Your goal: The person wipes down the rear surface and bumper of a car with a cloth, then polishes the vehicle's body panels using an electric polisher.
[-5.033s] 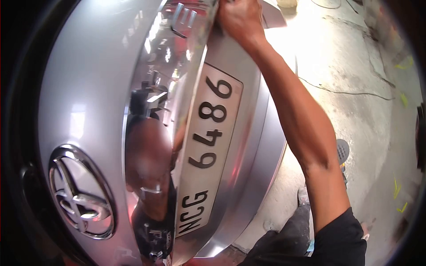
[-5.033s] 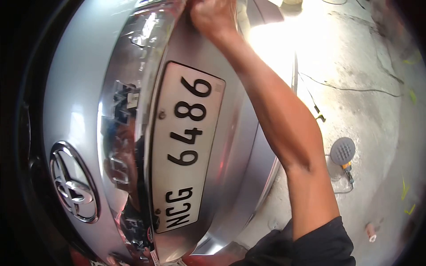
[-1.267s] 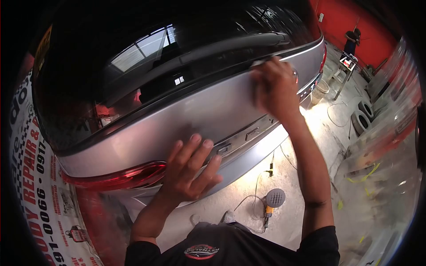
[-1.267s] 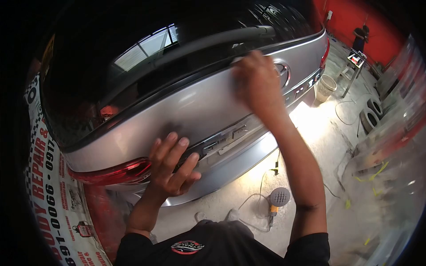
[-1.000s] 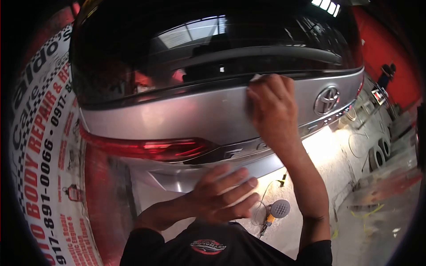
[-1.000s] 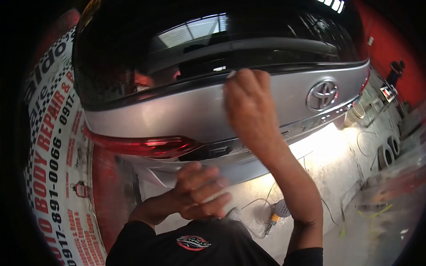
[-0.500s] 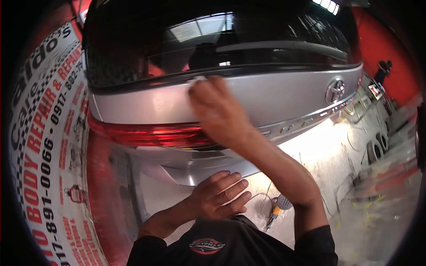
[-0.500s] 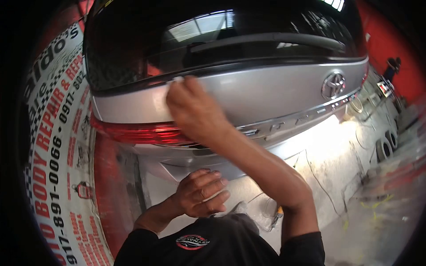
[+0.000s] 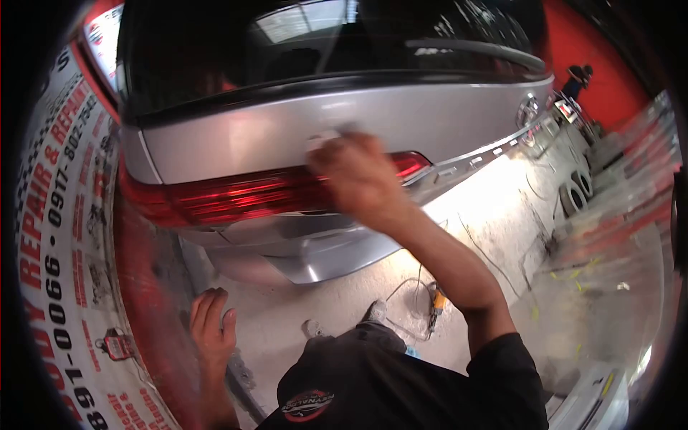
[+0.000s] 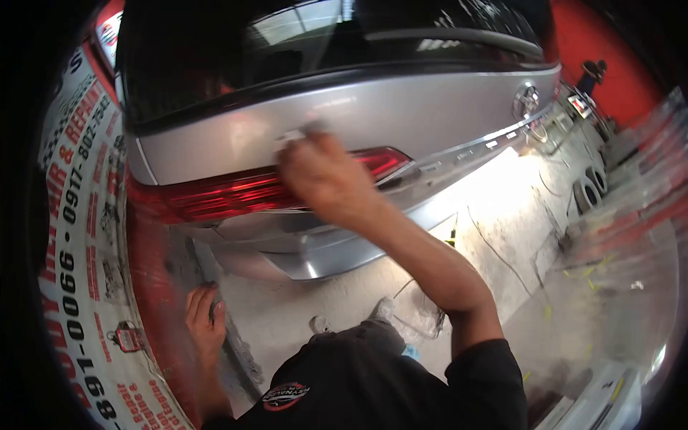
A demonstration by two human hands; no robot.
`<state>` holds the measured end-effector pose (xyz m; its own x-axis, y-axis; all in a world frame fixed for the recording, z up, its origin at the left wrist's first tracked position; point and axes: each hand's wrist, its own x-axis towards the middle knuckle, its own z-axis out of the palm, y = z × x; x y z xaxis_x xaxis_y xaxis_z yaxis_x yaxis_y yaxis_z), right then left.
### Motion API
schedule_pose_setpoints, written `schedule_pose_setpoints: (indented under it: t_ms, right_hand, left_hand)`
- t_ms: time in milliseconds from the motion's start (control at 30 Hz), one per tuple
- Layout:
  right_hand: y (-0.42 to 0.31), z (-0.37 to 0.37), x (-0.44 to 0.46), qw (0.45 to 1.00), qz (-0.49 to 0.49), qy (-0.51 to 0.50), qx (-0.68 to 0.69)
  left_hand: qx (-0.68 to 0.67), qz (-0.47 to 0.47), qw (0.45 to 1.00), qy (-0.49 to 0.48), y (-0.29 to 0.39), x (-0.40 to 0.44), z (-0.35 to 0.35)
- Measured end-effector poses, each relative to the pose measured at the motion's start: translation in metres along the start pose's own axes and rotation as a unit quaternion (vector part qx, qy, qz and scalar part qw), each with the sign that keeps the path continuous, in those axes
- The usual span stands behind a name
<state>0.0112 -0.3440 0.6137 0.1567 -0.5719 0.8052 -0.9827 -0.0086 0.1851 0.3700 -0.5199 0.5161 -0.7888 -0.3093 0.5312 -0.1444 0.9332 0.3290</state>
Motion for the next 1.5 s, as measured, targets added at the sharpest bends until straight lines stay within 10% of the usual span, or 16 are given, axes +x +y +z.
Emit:
schedule_pose_setpoints:
  t_ms: [167, 367, 733, 900, 1100, 1333, 1500]
  right_hand:
    - [-0.001, -0.004, -0.010, 0.997, -0.013, -0.020, -0.073]
    - [0.034, -0.032, -0.044, 0.966, 0.170, 0.083, -0.177]
    - [-0.073, 0.083, 0.172, 0.998, 0.012, -0.007, -0.064]
    - [-0.052, 0.051, 0.127, 0.990, 0.115, 0.028, -0.078]
    - [-0.079, 0.111, 0.199, 0.991, -0.061, 0.011, -0.116]
    - [-0.103, 0.065, 0.138, 0.992, 0.072, 0.027, 0.098]
    - [-0.196, 0.085, 0.032, 0.885, 0.216, -0.038, 0.411]
  left_hand:
    - [0.021, 0.117, 0.993, 0.011, 0.007, 0.028, 0.015]
    - [0.003, -0.047, 0.998, 0.051, -0.040, -0.033, -0.010]
    - [-0.027, 0.087, 0.994, 0.066, 0.003, 0.016, 0.024]
    - [-0.031, -0.131, 0.986, 0.095, -0.060, -0.074, -0.011]
    - [-0.038, -0.079, 0.995, 0.044, -0.052, -0.038, -0.022]
    - [-0.217, -0.151, 0.963, 0.047, -0.038, -0.071, 0.005]
    - [-0.491, -0.258, 0.822, 0.129, 0.000, -0.072, 0.036]
